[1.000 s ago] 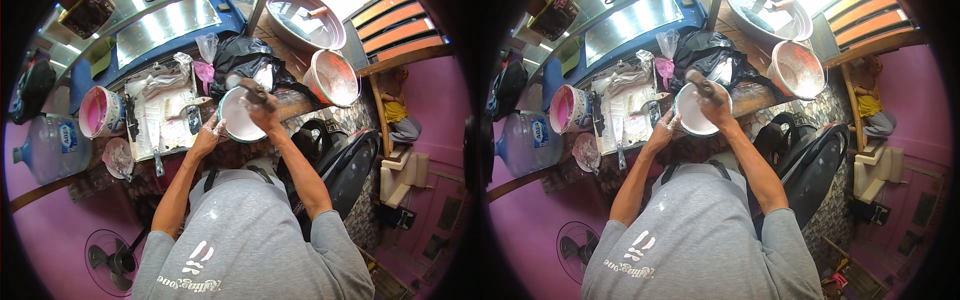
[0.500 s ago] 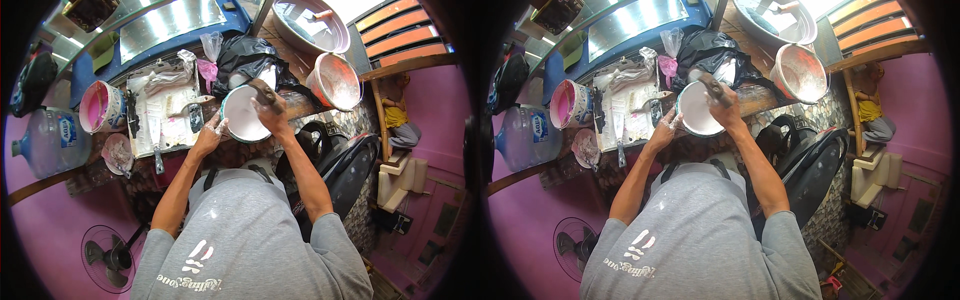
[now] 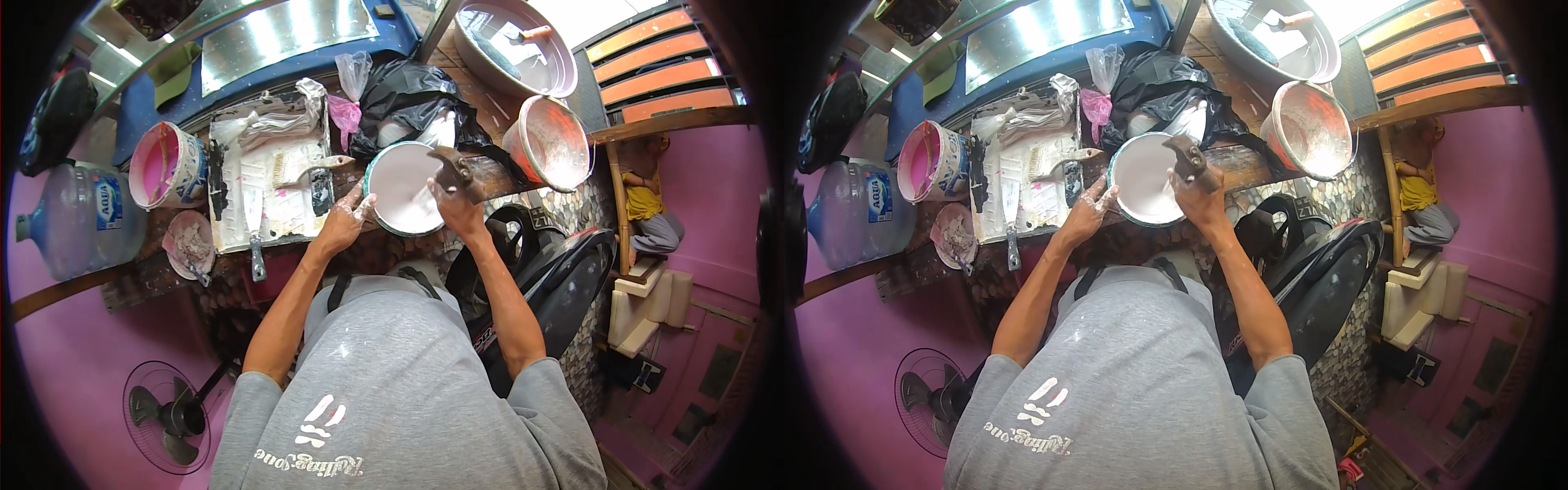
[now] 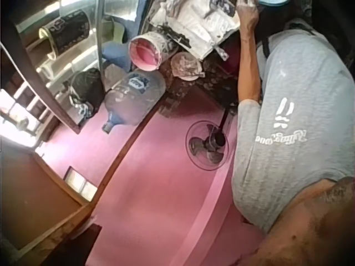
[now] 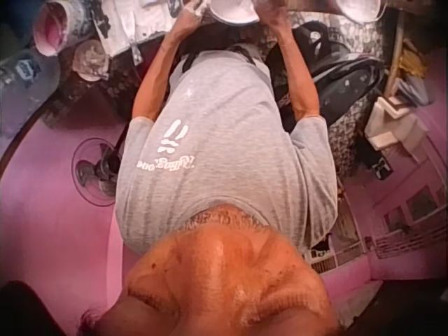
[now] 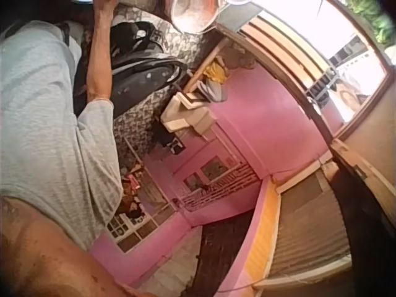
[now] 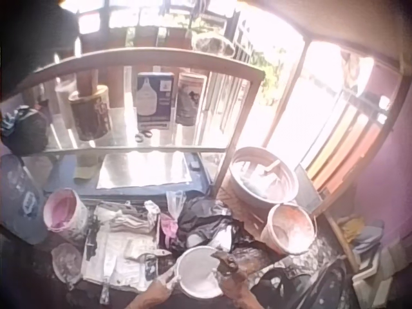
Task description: The person squeezes white material from a cloth into a container, stirs it with a tool, and then uses a brush to apply white paint from the container onto a surface.
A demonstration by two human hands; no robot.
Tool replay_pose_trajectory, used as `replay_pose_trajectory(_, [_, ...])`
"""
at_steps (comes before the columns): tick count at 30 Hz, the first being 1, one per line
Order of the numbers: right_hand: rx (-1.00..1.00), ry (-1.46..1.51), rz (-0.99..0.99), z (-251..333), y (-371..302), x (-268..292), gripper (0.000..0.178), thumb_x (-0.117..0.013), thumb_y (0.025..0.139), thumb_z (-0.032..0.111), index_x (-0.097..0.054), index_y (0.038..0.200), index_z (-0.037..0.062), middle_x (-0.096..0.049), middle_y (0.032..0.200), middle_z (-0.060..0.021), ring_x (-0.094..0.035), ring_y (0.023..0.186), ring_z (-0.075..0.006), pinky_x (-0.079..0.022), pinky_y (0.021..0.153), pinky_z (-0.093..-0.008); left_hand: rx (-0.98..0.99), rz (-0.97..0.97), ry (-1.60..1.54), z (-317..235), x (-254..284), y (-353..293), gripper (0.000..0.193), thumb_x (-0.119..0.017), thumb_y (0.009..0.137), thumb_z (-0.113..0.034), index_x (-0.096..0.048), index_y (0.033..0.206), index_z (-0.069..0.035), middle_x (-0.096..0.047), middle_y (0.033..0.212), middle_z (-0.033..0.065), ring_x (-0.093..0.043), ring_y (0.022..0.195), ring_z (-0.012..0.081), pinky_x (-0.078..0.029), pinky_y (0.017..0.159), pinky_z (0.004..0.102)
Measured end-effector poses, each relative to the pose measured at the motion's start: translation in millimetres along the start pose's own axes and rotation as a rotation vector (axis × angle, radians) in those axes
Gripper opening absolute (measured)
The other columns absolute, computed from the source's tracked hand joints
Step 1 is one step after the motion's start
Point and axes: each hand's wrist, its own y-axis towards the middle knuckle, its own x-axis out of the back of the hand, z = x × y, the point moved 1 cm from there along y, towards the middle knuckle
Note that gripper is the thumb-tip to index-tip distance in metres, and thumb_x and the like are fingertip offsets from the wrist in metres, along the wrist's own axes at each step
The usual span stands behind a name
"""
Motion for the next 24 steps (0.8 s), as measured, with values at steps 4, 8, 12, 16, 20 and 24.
replay_pose_trajectory(4, [0.150, 0.045, 0.029, -6, -8, -27, 0.015, -0.071, 0.078, 0.009, -0.063, 0.088, 0.0009, -0.066, 0.074, -0.0093, -0.064, 0.064, -0.0202, -0.051, 0.060, -0.0342, 0.021, 0.052, -0.010, -10, -2, 1, 0.055, -0.048, 0.098, -0.038, -0.043, 0.137, 0.000, -0.054, 0.130, 0.0191, -0.053, 0.117, 0.0243, -0.040, 0.099, 0.0352])
replay_pose_trajectory(8, [0.319, -0.179, -0.119, -14, 18, -26, 0.011, -0.070, 0.079, 0.006, -0.061, 0.083, 0.0013, -0.062, 0.068, -0.0092, -0.058, 0.058, -0.0192, -0.047, 0.057, -0.0331, 0.031, 0.054, -0.078, -14, -1, -4, 0.057, -0.049, 0.098, -0.039, -0.041, 0.138, 0.000, -0.053, 0.132, 0.0194, -0.051, 0.119, 0.0240, -0.039, 0.100, 0.0352])
replay_pose_trajectory(12, [-0.016, -0.039, -0.044, -16, -3, 4, 0.012, -0.071, 0.082, 0.013, -0.067, 0.091, 0.0069, -0.068, 0.081, -0.0083, -0.065, 0.067, -0.0208, -0.052, 0.060, -0.0336, 0.061, 0.013, -0.090, -18, -1, -5, 0.056, -0.049, 0.098, -0.037, -0.041, 0.139, 0.000, -0.054, 0.131, 0.0185, -0.052, 0.117, 0.0227, -0.040, 0.099, 0.0342])
replay_pose_trajectory(16, [0.040, -0.038, 0.037, -3, -11, -20, 0.021, -0.074, 0.080, 0.020, -0.064, 0.093, 0.0059, -0.067, 0.079, -0.0096, -0.065, 0.066, -0.0223, -0.051, 0.061, -0.0360, 0.049, 0.059, -0.083, -10, -3, -2, 0.054, -0.050, 0.098, -0.035, -0.041, 0.138, 0.000, -0.056, 0.128, 0.0175, -0.053, 0.115, 0.0218, -0.040, 0.099, 0.0338])
replay_pose_trajectory(20, [0.199, 0.028, -0.124, -15, 22, -33, 0.015, -0.071, 0.077, 0.006, -0.063, 0.088, 0.0014, -0.062, 0.070, -0.0073, -0.060, 0.062, -0.0172, -0.048, 0.057, -0.0328, 0.038, 0.043, -0.075, -11, -1, -1, 0.051, -0.050, 0.098, -0.033, -0.043, 0.138, -0.001, -0.061, 0.119, 0.0163, -0.056, 0.107, 0.0197, -0.044, 0.094, 0.0332])
replay_pose_trajectory(24, [-0.070, 0.045, -0.064, -7, 2, 1, 0.018, -0.071, 0.078, 0.007, -0.063, 0.093, 0.0004, -0.064, 0.073, -0.0068, -0.063, 0.065, -0.0165, -0.052, 0.062, -0.0322, 0.160, 0.068, -0.141, 6, 1, 3, 0.050, -0.051, 0.098, -0.033, -0.044, 0.137, -0.001, -0.063, 0.113, 0.0153, -0.059, 0.101, 0.0188, -0.047, 0.088, 0.0328])
